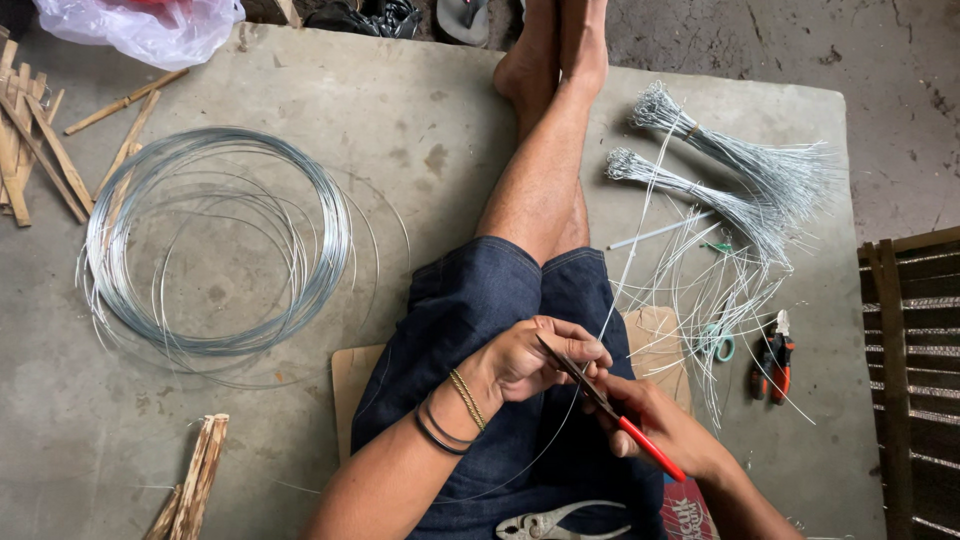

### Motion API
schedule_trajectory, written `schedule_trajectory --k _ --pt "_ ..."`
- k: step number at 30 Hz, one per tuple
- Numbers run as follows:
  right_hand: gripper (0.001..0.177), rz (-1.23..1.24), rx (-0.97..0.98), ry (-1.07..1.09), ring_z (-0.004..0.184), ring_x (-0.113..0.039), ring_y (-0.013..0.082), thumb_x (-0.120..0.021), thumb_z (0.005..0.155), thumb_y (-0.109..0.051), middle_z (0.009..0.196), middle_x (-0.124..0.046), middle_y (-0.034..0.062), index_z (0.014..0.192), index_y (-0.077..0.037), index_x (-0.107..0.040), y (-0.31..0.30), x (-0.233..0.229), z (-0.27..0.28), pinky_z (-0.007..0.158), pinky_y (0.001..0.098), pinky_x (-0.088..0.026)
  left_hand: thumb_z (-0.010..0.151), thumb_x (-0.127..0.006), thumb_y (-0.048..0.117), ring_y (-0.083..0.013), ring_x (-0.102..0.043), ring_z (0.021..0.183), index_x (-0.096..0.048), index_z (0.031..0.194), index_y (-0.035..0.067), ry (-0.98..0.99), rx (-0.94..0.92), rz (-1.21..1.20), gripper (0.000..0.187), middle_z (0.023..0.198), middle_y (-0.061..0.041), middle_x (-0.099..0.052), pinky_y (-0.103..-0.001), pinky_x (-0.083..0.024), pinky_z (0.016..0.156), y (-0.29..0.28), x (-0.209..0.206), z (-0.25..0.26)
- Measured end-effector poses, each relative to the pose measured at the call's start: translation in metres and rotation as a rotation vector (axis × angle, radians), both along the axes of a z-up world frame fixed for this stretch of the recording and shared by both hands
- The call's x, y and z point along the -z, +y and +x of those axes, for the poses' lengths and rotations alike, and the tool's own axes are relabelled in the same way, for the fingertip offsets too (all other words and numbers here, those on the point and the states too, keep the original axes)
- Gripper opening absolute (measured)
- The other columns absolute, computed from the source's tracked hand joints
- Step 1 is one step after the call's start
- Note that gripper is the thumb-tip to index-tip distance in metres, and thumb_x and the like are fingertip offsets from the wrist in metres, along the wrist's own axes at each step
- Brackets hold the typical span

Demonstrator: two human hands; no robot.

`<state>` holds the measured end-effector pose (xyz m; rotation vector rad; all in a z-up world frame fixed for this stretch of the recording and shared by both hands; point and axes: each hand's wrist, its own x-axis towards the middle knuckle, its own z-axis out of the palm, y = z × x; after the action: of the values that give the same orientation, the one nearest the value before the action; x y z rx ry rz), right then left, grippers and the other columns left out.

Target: The person sits on the floor and repeatedly bends thin metal wire into small loops using pliers, then cuts the wire with scissors. The person handles the wire and tools one at a time, placing finished pieces aside.

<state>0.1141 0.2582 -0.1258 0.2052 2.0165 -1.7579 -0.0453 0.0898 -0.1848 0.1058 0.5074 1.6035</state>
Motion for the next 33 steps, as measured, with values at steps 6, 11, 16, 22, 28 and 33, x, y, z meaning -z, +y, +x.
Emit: schedule_trajectory --k 6,11,16,22,28,33 --pt "0.061 0.017 -0.020 0.013 0.069 -0.052 0.0089 -0.082 0.075 -0.047 0.076 -0.056 -0.0011 0.108 0.000 -0.061 -0.001 0.001 -0.002 0.060 0.0281 -0.046 0.095 -0.075 0.011 -0.0179 -0.073 0.083 -0.076 0.099 -0.001 0.022 0.000 0.002 0.013 0.091 -0.011 -0.076 -0.030 -0.058 0.079 0.000 0.002 0.000" --pt "0.023 0.062 -0.014 -0.016 0.062 -0.041 0.0125 -0.065 0.081 -0.017 0.070 -0.045 0.0007 0.094 -0.001 -0.056 -0.007 0.006 -0.001 0.056 0.0316 -0.038 0.092 -0.075 0.014 -0.0161 -0.073 0.083 -0.077 0.097 0.002 0.067 0.028 -0.073 0.013 0.091 -0.009 -0.077 -0.029 -0.058 0.081 0.001 0.002 0.002" --pt "0.020 0.144 -0.083 0.065 0.057 -0.044 0.0113 -0.063 0.078 -0.018 0.064 -0.048 0.0004 0.085 -0.004 -0.051 -0.002 0.012 0.002 0.053 0.0300 -0.043 0.094 -0.076 0.014 -0.0166 -0.074 0.083 -0.077 0.098 0.002 0.117 0.054 -0.095 0.013 0.092 -0.009 -0.077 -0.028 -0.053 0.075 -0.001 0.003 0.003" --pt "0.022 0.026 -0.051 0.061 0.058 -0.044 0.0113 -0.064 0.084 -0.020 0.064 -0.051 0.0007 0.079 -0.004 -0.050 -0.011 0.026 0.009 0.052 0.0303 -0.040 0.093 -0.075 0.015 -0.0170 -0.073 0.085 -0.076 0.097 0.002 0.150 0.035 -0.100 0.014 0.092 -0.011 -0.077 -0.030 -0.056 0.079 0.006 0.008 0.004" --pt "0.030 0.295 0.136 0.145 0.056 -0.037 0.0112 -0.079 0.078 -0.021 0.062 -0.039 0.0008 0.083 -0.002 -0.055 0.014 0.035 0.055 0.050 0.0298 -0.036 0.097 -0.073 0.016 -0.0151 -0.070 0.089 -0.076 0.098 0.001 0.131 -0.081 -0.063 0.016 0.094 -0.009 -0.076 -0.028 -0.055 0.083 0.008 0.006 0.002" --pt "0.039 0.602 0.775 -0.059 0.067 -0.055 0.0109 -0.089 0.074 -0.022 0.073 -0.061 0.0047 0.092 0.001 -0.064 0.041 0.093 0.127 0.061 0.0308 -0.047 0.098 -0.072 0.017 -0.0138 -0.070 0.089 -0.077 0.100 0.001 0.229 -0.066 -0.063 0.017 0.094 -0.009 -0.076 -0.026 -0.054 0.082 0.006 0.001 -0.001"
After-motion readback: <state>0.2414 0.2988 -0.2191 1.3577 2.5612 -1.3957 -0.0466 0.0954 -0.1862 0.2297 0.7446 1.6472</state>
